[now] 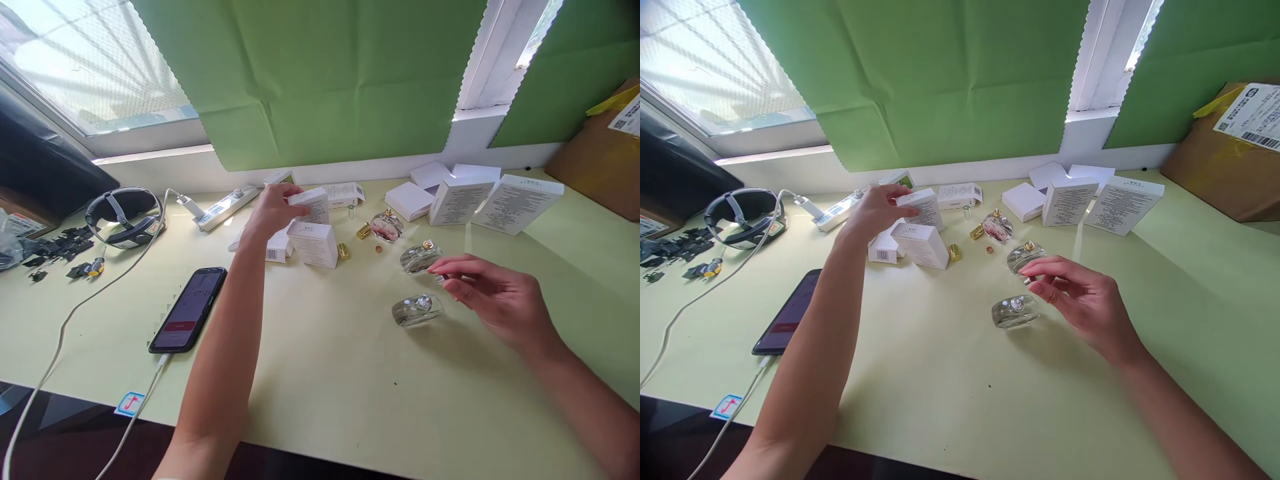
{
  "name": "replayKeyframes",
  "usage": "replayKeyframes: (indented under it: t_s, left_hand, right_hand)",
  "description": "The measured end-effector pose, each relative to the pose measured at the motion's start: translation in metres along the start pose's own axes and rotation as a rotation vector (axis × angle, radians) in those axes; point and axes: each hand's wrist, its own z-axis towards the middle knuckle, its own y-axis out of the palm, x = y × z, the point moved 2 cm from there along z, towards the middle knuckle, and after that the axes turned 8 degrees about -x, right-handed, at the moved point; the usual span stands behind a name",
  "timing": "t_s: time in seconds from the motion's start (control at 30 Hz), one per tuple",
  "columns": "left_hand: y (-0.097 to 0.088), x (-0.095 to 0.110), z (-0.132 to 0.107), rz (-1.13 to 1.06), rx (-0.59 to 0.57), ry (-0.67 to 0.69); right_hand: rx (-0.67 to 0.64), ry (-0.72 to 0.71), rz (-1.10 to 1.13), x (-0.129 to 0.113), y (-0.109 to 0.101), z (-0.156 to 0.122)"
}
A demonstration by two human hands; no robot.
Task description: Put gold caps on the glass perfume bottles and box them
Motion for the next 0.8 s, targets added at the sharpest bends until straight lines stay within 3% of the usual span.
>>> replayKeyframes:
  t_s: [0.13, 0.3, 0.43, 0.5, 0.63, 0.7, 0.8]
  left_hand:
    - [0.004, -0.006, 0.003, 0.005, -0.077, -0.016]
    - [-0.005, -0.002, -0.003, 0.032, -0.087, 0.017]
    - [-0.016, 0.034, -0.021, 0.017, 0.047, 0.19]
    - [-0.016, 0.064, -0.04, -0.005, 0.024, 0.295]
    - [0.003, 0.115, -0.084, 0.03, -0.327, 0.462]
    - [0.017, 0.125, -0.099, 0.082, -0.532, 0.542]
    - [0.036, 0.124, -0.107, 0.174, -0.77, 0.586]
  right_hand:
    - [-0.116, -0.094, -0.023, 0.001, 0.003, -0.001]
    - [-0.203, -0.044, -0.067, 0.001, 0.002, -0.004]
    - [-0.25, -0.051, -0.139, 0.0, 0.002, -0.002]
    - [-0.274, -0.049, -0.156, -0.001, 0.002, -0.001]
    - [-0.312, -0.004, -0.178, -0.006, 0.003, -0.001]
    - [-0.313, 0.021, -0.18, -0.009, 0.003, -0.001]
    - [-0.322, 0.045, -0.172, -0.009, 0.002, -0.002]
